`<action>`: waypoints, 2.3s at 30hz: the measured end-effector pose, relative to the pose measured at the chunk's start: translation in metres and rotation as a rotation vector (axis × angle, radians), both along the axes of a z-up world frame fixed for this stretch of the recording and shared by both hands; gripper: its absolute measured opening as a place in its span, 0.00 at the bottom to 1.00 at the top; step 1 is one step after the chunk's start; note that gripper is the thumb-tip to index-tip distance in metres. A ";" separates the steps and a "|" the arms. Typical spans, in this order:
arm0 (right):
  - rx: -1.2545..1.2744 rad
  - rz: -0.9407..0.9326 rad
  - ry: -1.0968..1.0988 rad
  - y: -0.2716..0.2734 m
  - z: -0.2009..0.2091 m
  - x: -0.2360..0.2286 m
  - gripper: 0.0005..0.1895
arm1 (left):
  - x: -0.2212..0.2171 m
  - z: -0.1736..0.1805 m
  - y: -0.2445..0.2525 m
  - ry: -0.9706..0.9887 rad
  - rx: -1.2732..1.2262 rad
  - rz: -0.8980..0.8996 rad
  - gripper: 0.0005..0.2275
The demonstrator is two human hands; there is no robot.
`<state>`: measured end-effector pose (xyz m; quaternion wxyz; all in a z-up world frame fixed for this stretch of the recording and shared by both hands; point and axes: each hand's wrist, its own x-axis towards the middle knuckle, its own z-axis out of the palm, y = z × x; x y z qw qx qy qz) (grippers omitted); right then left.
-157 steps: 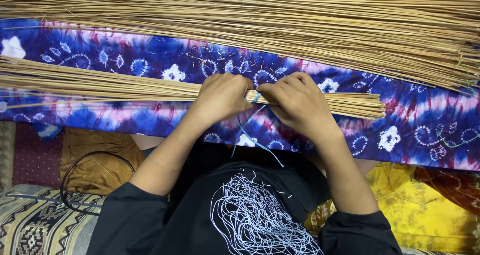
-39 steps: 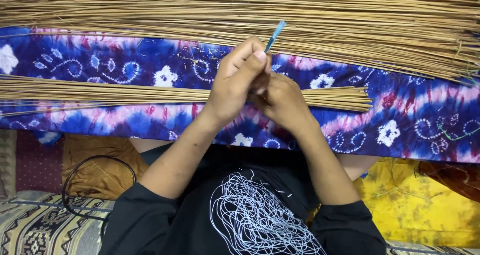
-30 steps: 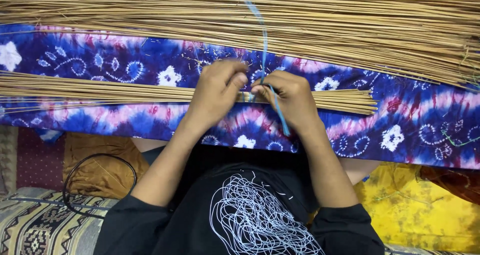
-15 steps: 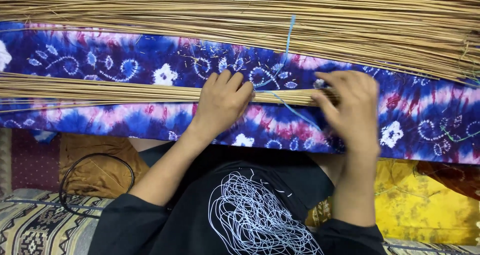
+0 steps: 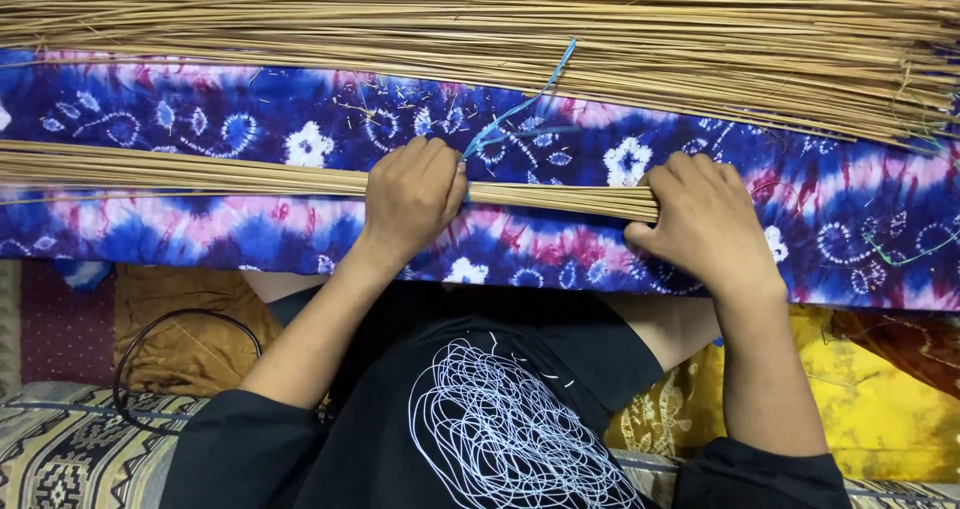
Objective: Gathering a bundle of thin wooden sticks and tying them together with a blue plastic string.
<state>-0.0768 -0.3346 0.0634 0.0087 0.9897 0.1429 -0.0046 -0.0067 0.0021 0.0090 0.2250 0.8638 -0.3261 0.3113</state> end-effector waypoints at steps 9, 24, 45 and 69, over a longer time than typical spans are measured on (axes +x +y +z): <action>-0.086 0.074 -0.218 -0.008 -0.003 -0.004 0.26 | -0.002 0.011 0.004 -0.111 0.089 0.043 0.14; 0.520 0.029 -0.393 0.010 -0.002 -0.013 0.42 | 0.011 -0.001 0.037 -0.276 0.188 0.028 0.14; 2.398 -0.667 -0.347 0.003 -0.039 0.000 0.38 | 0.020 0.008 0.011 -0.328 0.154 0.002 0.12; 2.784 -0.043 0.057 0.028 -0.068 0.022 0.23 | -0.004 0.060 -0.020 0.900 -0.883 -0.304 0.10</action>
